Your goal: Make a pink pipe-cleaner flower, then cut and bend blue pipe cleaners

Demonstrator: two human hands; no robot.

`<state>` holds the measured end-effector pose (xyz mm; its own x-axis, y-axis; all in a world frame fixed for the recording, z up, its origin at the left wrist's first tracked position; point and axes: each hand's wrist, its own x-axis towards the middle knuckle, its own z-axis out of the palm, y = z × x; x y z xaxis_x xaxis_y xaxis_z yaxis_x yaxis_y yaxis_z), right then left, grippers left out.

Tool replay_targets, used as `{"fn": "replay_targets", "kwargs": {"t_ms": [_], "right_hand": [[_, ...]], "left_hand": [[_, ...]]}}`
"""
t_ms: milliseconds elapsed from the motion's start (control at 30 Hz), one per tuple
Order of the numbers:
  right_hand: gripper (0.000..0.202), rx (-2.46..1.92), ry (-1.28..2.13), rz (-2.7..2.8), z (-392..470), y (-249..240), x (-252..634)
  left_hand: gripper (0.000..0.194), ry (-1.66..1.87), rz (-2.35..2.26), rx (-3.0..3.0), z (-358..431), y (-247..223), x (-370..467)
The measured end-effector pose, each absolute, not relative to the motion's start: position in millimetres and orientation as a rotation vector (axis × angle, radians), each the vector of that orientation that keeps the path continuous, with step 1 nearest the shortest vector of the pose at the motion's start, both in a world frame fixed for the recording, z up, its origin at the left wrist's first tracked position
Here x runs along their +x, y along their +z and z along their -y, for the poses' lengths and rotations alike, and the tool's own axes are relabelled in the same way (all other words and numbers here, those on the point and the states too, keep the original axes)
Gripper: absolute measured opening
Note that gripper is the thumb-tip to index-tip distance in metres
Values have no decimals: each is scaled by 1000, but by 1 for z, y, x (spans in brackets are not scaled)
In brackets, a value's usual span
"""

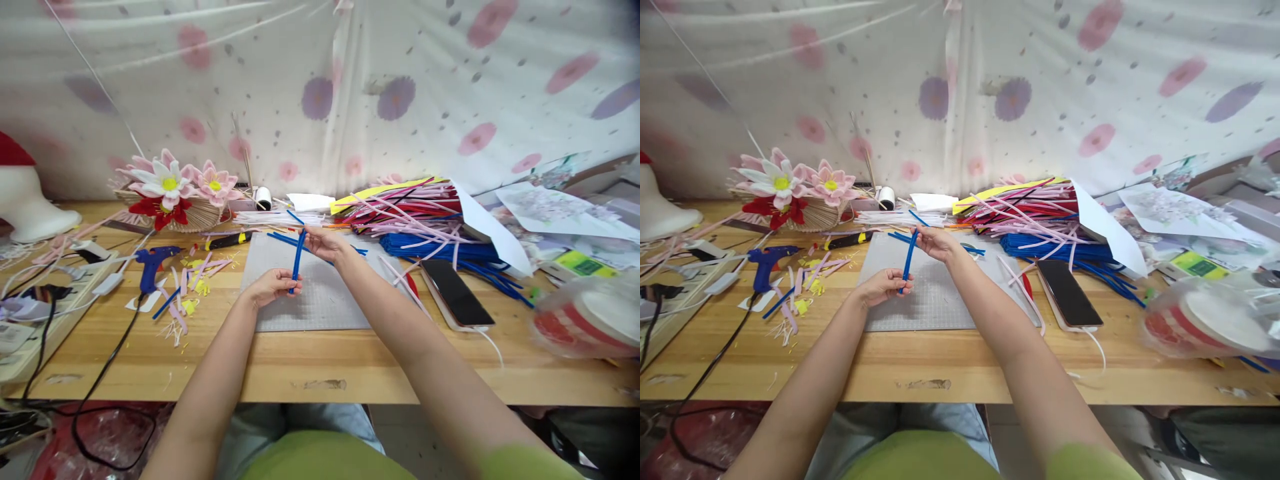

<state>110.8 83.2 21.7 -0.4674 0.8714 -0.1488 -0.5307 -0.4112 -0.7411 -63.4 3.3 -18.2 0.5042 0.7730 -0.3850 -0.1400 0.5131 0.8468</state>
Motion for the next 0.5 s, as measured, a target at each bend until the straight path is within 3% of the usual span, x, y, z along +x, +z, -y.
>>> {"fn": "replay_targets", "kwargs": {"t_ms": [500], "right_hand": [[10, -826, 1925, 1054, -101, 35, 107]], "left_hand": [[12, 772, -842, 603, -8, -19, -65]]}}
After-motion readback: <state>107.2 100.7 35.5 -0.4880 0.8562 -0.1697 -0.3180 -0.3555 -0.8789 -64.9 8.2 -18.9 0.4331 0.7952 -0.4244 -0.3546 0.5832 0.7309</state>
